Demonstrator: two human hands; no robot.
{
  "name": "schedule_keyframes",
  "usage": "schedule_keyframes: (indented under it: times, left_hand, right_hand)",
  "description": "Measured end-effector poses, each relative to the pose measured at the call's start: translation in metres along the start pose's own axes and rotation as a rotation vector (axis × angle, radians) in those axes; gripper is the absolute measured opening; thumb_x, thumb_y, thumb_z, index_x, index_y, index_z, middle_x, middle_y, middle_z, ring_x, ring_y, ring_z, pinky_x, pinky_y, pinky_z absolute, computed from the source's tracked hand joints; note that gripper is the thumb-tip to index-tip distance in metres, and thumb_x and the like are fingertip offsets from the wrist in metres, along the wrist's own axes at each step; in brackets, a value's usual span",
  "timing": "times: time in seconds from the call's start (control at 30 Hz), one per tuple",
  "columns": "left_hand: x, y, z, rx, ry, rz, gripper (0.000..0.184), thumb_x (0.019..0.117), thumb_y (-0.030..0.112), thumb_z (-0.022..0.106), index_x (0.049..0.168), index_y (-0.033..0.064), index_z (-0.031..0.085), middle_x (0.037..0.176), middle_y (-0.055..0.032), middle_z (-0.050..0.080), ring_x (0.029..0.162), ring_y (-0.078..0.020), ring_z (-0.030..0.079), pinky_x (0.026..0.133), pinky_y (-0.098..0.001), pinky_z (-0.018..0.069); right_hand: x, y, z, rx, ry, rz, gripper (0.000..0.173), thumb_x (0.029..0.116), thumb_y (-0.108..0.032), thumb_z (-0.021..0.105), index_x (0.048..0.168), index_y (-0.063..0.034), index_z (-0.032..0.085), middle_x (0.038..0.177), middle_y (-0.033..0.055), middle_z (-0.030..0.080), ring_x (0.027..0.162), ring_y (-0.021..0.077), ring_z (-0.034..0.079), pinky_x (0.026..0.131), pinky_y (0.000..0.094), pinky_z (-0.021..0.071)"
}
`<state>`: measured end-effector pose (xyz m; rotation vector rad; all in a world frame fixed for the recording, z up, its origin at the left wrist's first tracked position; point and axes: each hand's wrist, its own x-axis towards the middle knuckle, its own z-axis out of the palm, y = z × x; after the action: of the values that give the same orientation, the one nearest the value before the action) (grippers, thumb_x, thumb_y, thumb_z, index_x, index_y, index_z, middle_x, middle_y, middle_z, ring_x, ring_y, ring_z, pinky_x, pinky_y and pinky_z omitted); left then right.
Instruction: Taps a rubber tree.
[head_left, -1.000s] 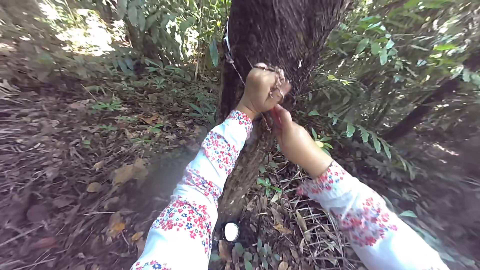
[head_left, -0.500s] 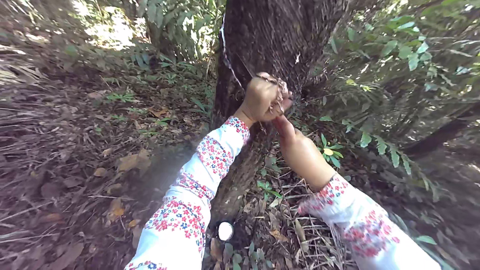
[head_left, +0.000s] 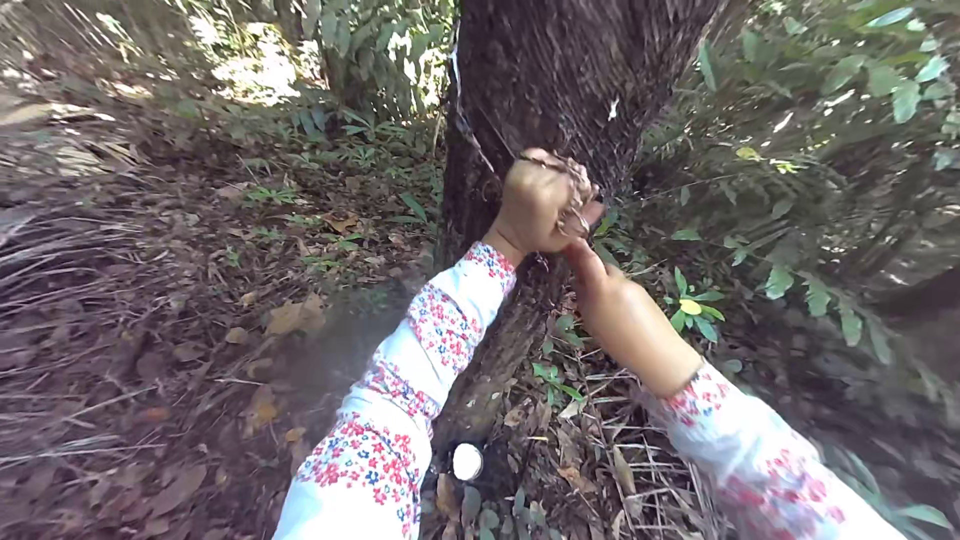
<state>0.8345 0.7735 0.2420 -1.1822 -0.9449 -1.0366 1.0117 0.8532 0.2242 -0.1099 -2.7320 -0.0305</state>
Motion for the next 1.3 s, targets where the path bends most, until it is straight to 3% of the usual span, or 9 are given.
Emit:
schedule_keyframes:
  times: [0.07, 0.23, 0.53, 0.83, 0.93, 1.0, 1.07, 1.2, 1.3]
  left_hand:
    - [0.005, 0.0, -0.001, -0.032, 0.01, 0.041, 0.071, 0.104, 0.052, 0.031, 0.056, 0.0063, 0.055, 0.052, -0.0099, 0.058, 0.054, -0.0204, 0.062, 0.076, -0.0389, 0.052]
    - [0.007, 0.008, 0.01, 0.022, 0.003, -0.03, 0.068, 0.1007, 0.051, 0.034, 0.058, 0.0048, 0.06, 0.054, -0.0094, 0.061, 0.053, -0.02, 0.063, 0.067, -0.0402, 0.0519]
    - [0.022, 0.015, 0.016, 0.021, -0.073, -0.105, 0.059, 0.0971, 0.044, 0.041, 0.055, 0.0046, 0.056, 0.052, -0.0088, 0.058, 0.05, -0.0208, 0.059, 0.055, -0.0403, 0.0456]
    - [0.016, 0.051, 0.014, -0.033, -0.273, -0.183, 0.048, 0.0923, 0.038, 0.052, 0.066, 0.0006, 0.068, 0.06, -0.0111, 0.064, 0.06, -0.0247, 0.065, 0.064, -0.0465, 0.0514]
    - [-0.001, 0.068, 0.036, -0.063, -0.199, -0.116, 0.051, 0.0922, 0.04, 0.048, 0.058, 0.0038, 0.061, 0.053, -0.0083, 0.059, 0.05, -0.0206, 0.06, 0.052, -0.0398, 0.0474]
    - [-0.002, 0.069, 0.039, -0.05, -0.133, -0.149, 0.037, 0.0897, 0.028, 0.057, 0.068, 0.0009, 0.07, 0.067, -0.0127, 0.07, 0.065, -0.0225, 0.069, 0.068, -0.0414, 0.0545]
    - [0.003, 0.056, 0.022, 0.05, -0.045, -0.25, 0.024, 0.0914, 0.017, 0.065, 0.081, -0.0033, 0.074, 0.088, -0.0179, 0.076, 0.088, -0.0252, 0.073, 0.093, -0.0428, 0.0541]
    - [0.023, -0.007, -0.025, 0.534, -0.115, -0.979, 0.048, 0.1042, 0.032, 0.055, 0.125, -0.0114, 0.061, 0.121, -0.0276, 0.068, 0.121, -0.0387, 0.064, 0.108, -0.054, 0.0447]
    - [0.012, -0.053, -0.027, 0.44, -0.086, -1.37, 0.06, 0.107, 0.046, 0.047, 0.142, -0.0024, 0.052, 0.132, -0.0265, 0.063, 0.13, -0.0387, 0.057, 0.111, -0.0595, 0.0408]
  right_hand:
    - [-0.003, -0.011, -0.019, -0.059, -0.145, 0.066, 0.067, 0.1082, -0.01, 0.042, 0.166, -0.0188, 0.011, 0.121, 0.0296, 0.061, 0.095, 0.0434, 0.069, 0.082, 0.0533, 0.0553]
    - [-0.002, 0.021, -0.002, 0.051, 0.128, -0.131, 0.062, 0.1009, -0.004, 0.057, 0.158, -0.0062, 0.035, 0.101, 0.0305, 0.069, 0.076, 0.0484, 0.071, 0.065, 0.0622, 0.0571]
    - [-0.003, 0.029, -0.021, 0.135, 0.091, -0.196, 0.06, 0.0987, -0.003, 0.057, 0.154, -0.0013, 0.035, 0.085, 0.0235, 0.069, 0.068, 0.0422, 0.069, 0.063, 0.0601, 0.0559]
    - [-0.036, 0.046, -0.014, 0.192, 0.114, -0.198, 0.053, 0.0985, -0.01, 0.053, 0.149, -0.0011, 0.042, 0.079, 0.0179, 0.068, 0.057, 0.0345, 0.066, 0.053, 0.0543, 0.0552]
    - [-0.057, 0.068, -0.007, 0.204, 0.162, -0.217, 0.053, 0.0957, -0.014, 0.053, 0.146, 0.0005, 0.047, 0.079, 0.0147, 0.069, 0.055, 0.0294, 0.065, 0.05, 0.0482, 0.0547]
    - [-0.062, 0.082, -0.004, 0.236, 0.161, -0.228, 0.053, 0.0944, -0.012, 0.054, 0.146, -0.0003, 0.048, 0.083, 0.0158, 0.071, 0.057, 0.0306, 0.066, 0.052, 0.0496, 0.0557]
    - [-0.072, 0.096, 0.002, 0.285, 0.165, -0.224, 0.053, 0.0935, -0.012, 0.056, 0.145, -0.0015, 0.049, 0.08, 0.0146, 0.07, 0.054, 0.0288, 0.065, 0.05, 0.049, 0.0552]
    - [-0.105, 0.129, 0.023, 0.428, 0.145, -0.189, 0.054, 0.0948, -0.015, 0.055, 0.147, -0.0034, 0.047, 0.079, 0.0098, 0.069, 0.052, 0.0183, 0.061, 0.049, 0.0382, 0.0545]
    - [-0.124, 0.146, 0.034, 0.52, 0.14, -0.174, 0.056, 0.0933, -0.014, 0.056, 0.147, -0.0016, 0.047, 0.078, 0.0095, 0.068, 0.051, 0.0141, 0.059, 0.049, 0.0315, 0.053]
